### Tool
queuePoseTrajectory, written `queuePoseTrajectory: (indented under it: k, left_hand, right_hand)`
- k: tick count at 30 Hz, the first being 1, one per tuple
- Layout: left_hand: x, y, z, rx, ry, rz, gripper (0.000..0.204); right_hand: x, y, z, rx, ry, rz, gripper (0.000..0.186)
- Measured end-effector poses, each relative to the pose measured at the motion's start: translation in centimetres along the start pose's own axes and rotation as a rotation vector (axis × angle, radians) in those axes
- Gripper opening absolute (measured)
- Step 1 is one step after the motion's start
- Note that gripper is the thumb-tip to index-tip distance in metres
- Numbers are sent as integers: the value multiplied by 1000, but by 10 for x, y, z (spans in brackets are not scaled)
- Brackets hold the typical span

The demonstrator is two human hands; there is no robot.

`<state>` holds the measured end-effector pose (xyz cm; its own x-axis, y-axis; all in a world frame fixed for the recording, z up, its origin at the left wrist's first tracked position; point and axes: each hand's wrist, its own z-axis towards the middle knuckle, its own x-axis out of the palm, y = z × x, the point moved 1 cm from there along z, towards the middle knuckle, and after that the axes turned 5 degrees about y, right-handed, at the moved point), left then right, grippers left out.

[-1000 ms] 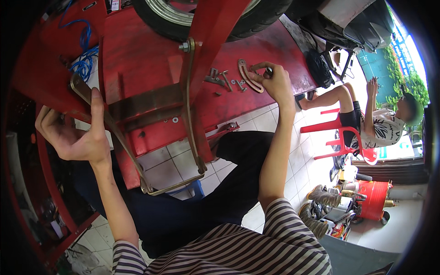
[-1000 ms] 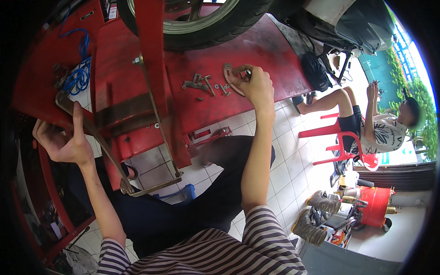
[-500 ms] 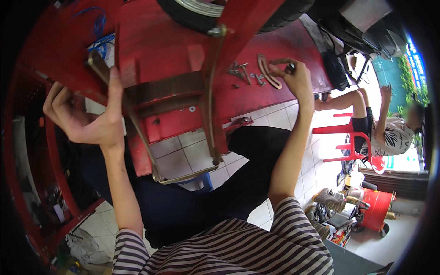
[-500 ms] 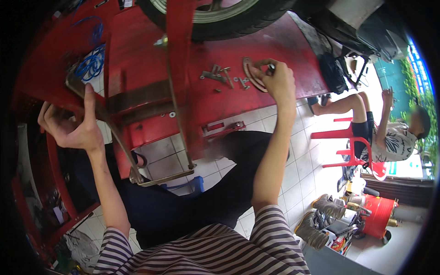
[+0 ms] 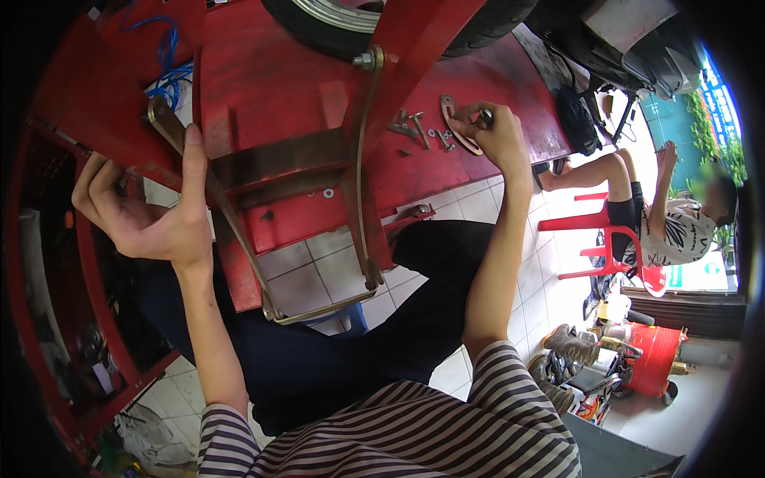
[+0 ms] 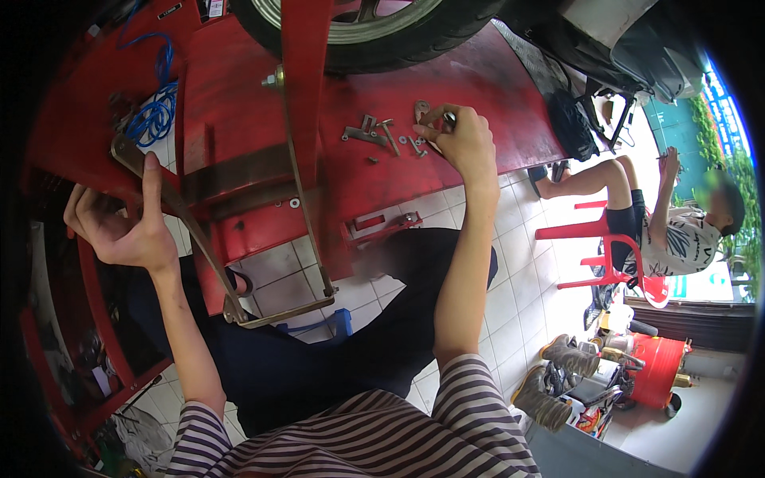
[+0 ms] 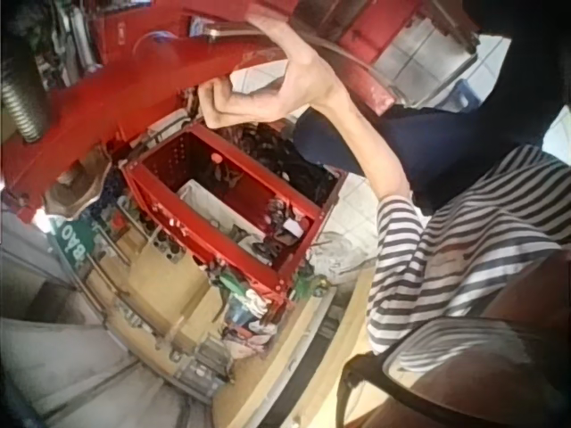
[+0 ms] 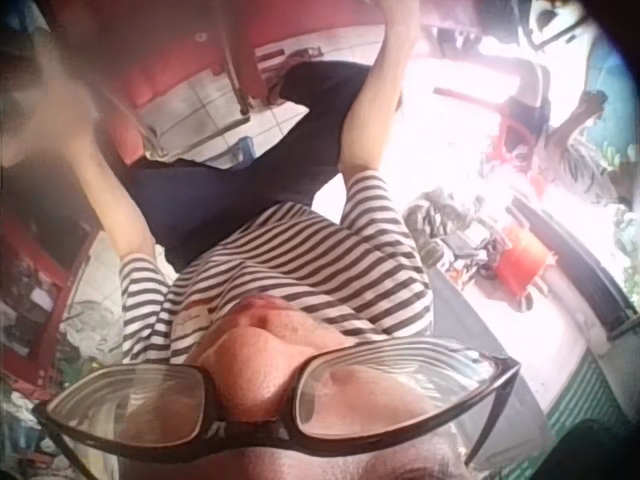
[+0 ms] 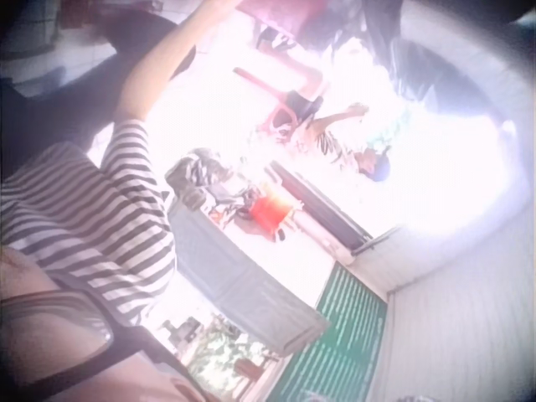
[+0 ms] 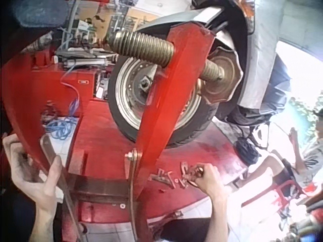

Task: The person attaches a metal frame to a red workshop stand by inserting bolts and tightening nuts using a wrench and a socket tool.

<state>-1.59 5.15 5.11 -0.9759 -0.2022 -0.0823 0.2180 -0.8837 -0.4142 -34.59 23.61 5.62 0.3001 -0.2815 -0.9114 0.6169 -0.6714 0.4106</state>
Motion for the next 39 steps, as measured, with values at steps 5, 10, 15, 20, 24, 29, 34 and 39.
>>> queuePoseTrajectory:
  k: [5,10,15,20,24,29,34,39]
  left_hand:
    - [2,-7,4,30,-30,5,45]
    - [7,-8,2,-45,-72,-71,41]
    - [6,-9,4,-9,-52,-32,41]
    - [1,2,1,-33,22,-31,47]
    - [3,1,1,8,9,-62,47]
    - [3,4,0,-2,9,-96,47]
    - [2,6,0,16,37,-73,48]
    - [7,-6,1,-55,-1,-135,45]
  right_hand:
    - [4,-5,2,-22,-69,22,31]
    - [3,-6,1,-32,-88,42,30]
    - [-1,-17,2,-2,-117,62,28]
    - [-3,-24,5,4,-123,55,29]
    - [-1,-26,6,20,-111,77,30]
    - [-2,-21,4,5,-102,28,34]
    - [-1,-21,3,-4,-98,27,36]
    - [-2,-30,6,39,-82,36,35]
